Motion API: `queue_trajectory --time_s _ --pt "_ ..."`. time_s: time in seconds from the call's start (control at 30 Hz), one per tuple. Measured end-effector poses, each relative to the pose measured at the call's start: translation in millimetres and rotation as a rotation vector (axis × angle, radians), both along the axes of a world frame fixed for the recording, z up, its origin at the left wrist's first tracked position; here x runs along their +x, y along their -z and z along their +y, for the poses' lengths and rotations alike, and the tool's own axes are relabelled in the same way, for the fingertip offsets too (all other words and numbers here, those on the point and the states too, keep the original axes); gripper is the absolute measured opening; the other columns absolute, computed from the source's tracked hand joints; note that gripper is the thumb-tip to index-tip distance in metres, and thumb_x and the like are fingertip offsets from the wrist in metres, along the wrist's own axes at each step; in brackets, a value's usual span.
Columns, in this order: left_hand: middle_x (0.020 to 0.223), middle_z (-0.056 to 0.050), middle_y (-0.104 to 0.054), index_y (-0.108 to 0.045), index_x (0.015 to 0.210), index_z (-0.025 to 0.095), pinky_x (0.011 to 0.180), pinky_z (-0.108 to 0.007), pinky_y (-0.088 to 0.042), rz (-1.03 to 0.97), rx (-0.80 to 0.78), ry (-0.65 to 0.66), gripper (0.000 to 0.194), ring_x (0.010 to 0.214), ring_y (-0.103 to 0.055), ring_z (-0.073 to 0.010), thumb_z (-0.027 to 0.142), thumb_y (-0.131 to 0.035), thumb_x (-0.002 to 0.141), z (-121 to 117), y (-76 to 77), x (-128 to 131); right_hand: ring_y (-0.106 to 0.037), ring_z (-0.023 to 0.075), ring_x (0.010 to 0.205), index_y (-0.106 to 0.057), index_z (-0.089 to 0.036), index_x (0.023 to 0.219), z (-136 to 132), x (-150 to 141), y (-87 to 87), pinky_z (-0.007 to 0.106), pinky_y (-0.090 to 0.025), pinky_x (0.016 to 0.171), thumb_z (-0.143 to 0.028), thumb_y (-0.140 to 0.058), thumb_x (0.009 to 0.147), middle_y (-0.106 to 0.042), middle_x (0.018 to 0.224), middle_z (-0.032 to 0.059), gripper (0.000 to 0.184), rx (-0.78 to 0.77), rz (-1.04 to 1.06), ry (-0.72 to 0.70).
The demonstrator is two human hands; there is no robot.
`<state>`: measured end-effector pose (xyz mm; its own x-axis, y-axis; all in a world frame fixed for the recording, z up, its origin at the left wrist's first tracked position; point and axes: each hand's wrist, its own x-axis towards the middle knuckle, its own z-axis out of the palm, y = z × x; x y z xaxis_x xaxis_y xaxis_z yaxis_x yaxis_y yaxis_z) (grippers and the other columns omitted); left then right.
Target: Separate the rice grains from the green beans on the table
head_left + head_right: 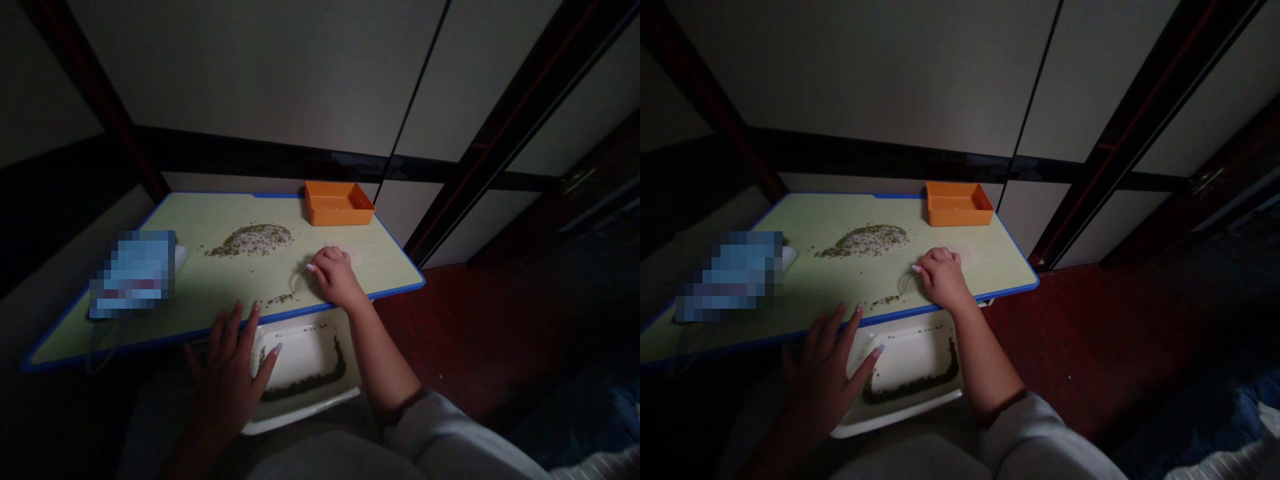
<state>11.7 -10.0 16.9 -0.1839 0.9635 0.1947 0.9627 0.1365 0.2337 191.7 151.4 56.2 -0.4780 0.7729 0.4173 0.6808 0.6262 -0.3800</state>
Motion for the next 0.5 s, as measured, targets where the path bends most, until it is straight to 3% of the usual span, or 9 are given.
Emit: queue_trajectory --time_s 0.3,0.5 --pt "0.163 -0.013 -0.027 -0.029 0.152 0.025 0.115 -0.073 -0.013 -0.028 -0.013 -0.006 0.06 0.152 -0.016 -0.0331 0.047 -0.029 0.096 0.1 -1.2 0.6 -0.049 0.0226 0.102 -0.066 -0.02 0.092 2.4 -2.5 0.7 0.036 -0.03 0.085 -0.029 -0.047 0.098 -0.063 0.099 0.0076 0.022 0.029 -0.06 0.112" --pt "0.163 -0.012 -0.027 -0.029 0.152 0.025 0.115 -0.073 -0.012 -0.045 -0.02 -0.012 0.06 0.152 -0.016 -0.0332 0.047 -0.029 0.096 0.3 -1.6 0.5 -0.05 0.0213 0.101 -0.066 -0.021 0.093 2.1 -6.3 1.4 0.035 -0.03 0.086 -0.029 -0.048 0.098 -0.063 0.1 0.0061 0.02 -0.002 -0.028 0.038"
